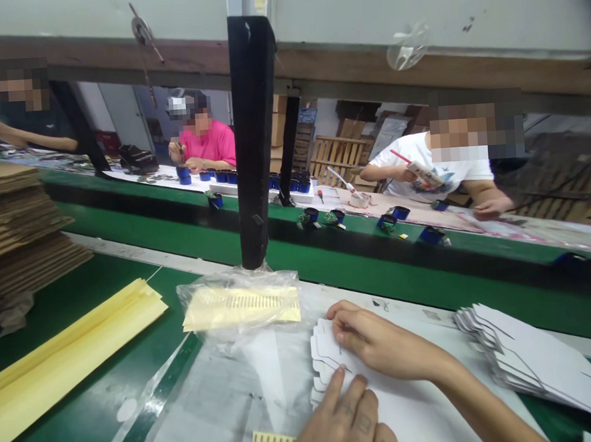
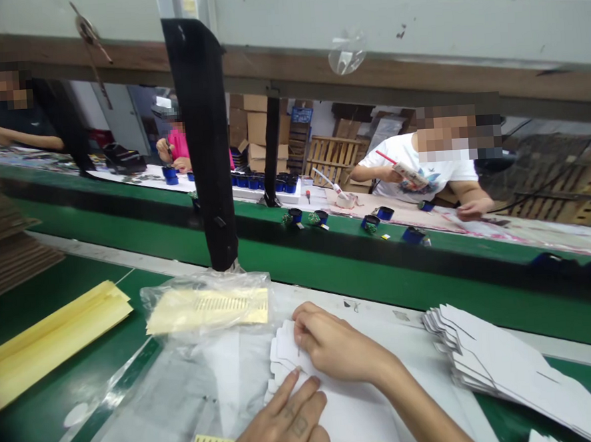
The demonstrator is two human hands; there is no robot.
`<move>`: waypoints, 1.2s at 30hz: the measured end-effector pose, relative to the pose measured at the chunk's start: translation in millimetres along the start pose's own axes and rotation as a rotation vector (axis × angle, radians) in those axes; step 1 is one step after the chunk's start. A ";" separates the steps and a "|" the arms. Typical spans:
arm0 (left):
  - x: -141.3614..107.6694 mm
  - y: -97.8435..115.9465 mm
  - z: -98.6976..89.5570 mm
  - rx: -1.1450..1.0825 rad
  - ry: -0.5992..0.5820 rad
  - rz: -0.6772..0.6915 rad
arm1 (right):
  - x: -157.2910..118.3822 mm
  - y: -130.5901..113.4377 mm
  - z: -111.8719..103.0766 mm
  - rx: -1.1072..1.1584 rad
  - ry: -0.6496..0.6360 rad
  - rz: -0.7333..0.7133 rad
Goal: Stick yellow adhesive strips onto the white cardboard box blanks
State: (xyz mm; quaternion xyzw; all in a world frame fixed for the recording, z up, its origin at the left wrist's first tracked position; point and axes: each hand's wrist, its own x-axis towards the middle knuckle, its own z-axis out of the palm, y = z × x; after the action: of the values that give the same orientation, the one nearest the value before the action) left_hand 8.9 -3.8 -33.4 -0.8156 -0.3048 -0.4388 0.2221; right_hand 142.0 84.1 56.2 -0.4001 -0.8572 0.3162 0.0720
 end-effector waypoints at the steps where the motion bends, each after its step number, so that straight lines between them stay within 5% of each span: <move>1: 0.1 -0.1 0.1 0.000 -0.003 0.009 | 0.4 0.4 0.7 0.000 0.007 0.004; 36: 5.7 -1.0 -4.6 0.033 0.007 0.009 | 1.6 4.7 4.7 0.111 0.071 0.028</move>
State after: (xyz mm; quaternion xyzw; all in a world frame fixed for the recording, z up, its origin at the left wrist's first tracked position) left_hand 8.0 -4.3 -26.1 -0.8118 -0.3076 -0.4355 0.2383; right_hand 142.2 85.3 49.5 -0.4186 -0.8295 0.3496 0.1200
